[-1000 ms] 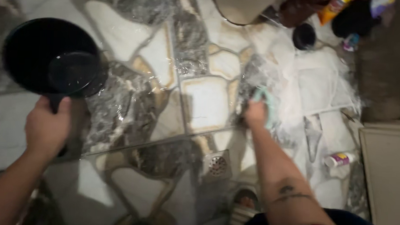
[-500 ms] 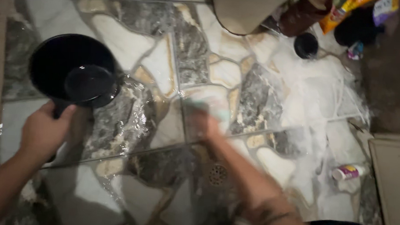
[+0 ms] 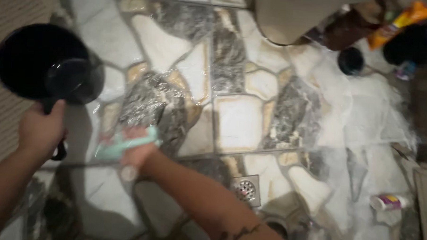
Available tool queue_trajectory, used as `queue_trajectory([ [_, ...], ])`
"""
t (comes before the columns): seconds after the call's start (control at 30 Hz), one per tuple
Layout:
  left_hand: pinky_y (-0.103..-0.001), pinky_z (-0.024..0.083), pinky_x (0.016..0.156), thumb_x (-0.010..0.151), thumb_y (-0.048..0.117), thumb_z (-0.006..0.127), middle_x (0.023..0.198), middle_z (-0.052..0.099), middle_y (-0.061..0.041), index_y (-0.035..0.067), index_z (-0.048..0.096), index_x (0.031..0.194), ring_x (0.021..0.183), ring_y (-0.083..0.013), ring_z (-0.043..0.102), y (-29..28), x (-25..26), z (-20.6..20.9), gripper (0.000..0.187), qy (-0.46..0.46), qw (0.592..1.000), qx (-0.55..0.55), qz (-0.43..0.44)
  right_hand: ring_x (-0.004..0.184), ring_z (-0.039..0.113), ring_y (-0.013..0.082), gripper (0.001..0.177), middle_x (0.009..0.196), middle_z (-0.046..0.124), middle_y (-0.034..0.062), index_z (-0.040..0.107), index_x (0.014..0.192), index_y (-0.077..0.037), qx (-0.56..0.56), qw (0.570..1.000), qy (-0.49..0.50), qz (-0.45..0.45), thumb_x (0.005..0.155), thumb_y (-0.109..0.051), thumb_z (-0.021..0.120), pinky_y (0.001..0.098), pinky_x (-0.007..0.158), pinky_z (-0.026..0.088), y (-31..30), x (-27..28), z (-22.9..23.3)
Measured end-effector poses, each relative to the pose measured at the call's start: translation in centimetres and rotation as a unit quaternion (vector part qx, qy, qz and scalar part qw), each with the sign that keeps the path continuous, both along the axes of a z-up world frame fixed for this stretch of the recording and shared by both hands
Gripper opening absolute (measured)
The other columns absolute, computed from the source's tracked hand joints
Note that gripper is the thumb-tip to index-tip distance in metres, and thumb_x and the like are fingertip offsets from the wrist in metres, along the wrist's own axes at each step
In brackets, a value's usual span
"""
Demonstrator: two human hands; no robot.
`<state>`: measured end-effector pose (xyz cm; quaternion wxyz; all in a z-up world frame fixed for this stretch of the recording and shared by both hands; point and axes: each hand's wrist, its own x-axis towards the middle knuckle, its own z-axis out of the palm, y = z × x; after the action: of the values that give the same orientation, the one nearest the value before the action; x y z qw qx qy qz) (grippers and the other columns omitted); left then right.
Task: The person cleans the bathroom floor by scrubbing a mat and the tiled surface using a brush and a cleaning cloth, pouring soapy water from a small bucket, and then organizes various bottles and items on the floor and a shelf.
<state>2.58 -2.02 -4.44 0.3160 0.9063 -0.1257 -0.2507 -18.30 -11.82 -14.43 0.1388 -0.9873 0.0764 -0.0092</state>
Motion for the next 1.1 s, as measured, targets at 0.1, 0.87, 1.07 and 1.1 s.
queue_trajectory([
  [0.1, -0.045, 0.053, 0.065, 0.113, 0.04, 0.069, 0.079, 0.069, -0.022, -0.004, 0.071, 0.111, 0.069, -0.033, 0.07, -0.4, -0.5, -1.7, 0.045, -0.128, 0.989, 0.033, -0.072, 0.098, 0.061, 0.0313, 0.066, 0.103, 0.065, 0.0122, 0.069, 0.129, -0.029, 0.028, 0.99, -0.111, -0.086, 0.066, -0.046, 0.073, 0.0492, 0.087, 0.049, -4.7, -4.3, 2.6],
  [0.87, -0.052, 0.052, 0.077, 0.103, 0.045, 0.068, 0.085, 0.072, -0.024, 0.003, 0.066, 0.122, 0.088, -0.0441, 0.07, -19.8, -31.7, -2.5, 0.045, -0.099, 0.962, 0.045, -0.25, 0.115, 0.06, 0.0487, 0.051, 0.125, 0.062, 0.0325, 0.055, 0.138, 0.0, -0.086, 0.628, 0.132, -0.762, 0.112, -0.042, 0.044, 0.0574, 0.103, 0.045, -41.3, -82.0, -5.4],
  [1.07, -0.044, 0.051, 0.073, 0.106, 0.037, 0.07, 0.087, 0.072, -0.02, 0.0, 0.064, 0.129, 0.084, -0.0338, 0.071, -19.0, -33.6, -3.1, 0.044, -0.132, 0.962, -0.002, -0.241, 0.111, 0.055, 0.0576, 0.069, 0.122, 0.057, 0.0408, 0.037, 0.148, 0.004, -0.047, 0.521, -0.022, -0.852, 0.095, -0.037, 0.056, 0.0602, 0.098, 0.042, -40.2, -80.7, -7.9],
  [1.1, -0.044, 0.05, 0.065, 0.106, 0.036, 0.07, 0.078, 0.069, -0.019, -0.001, 0.063, 0.125, 0.073, -0.0307, 0.068, -18.9, -33.8, -2.9, 0.041, -0.064, 0.979, 0.012, -0.194, 0.105, 0.059, 0.053, 0.065, 0.114, 0.062, 0.0371, 0.042, 0.146, 0.005, -0.011, 0.539, -0.036, -0.841, 0.097, -0.035, 0.055, 0.0563, 0.095, 0.043, -41.7, -79.3, -8.3],
])
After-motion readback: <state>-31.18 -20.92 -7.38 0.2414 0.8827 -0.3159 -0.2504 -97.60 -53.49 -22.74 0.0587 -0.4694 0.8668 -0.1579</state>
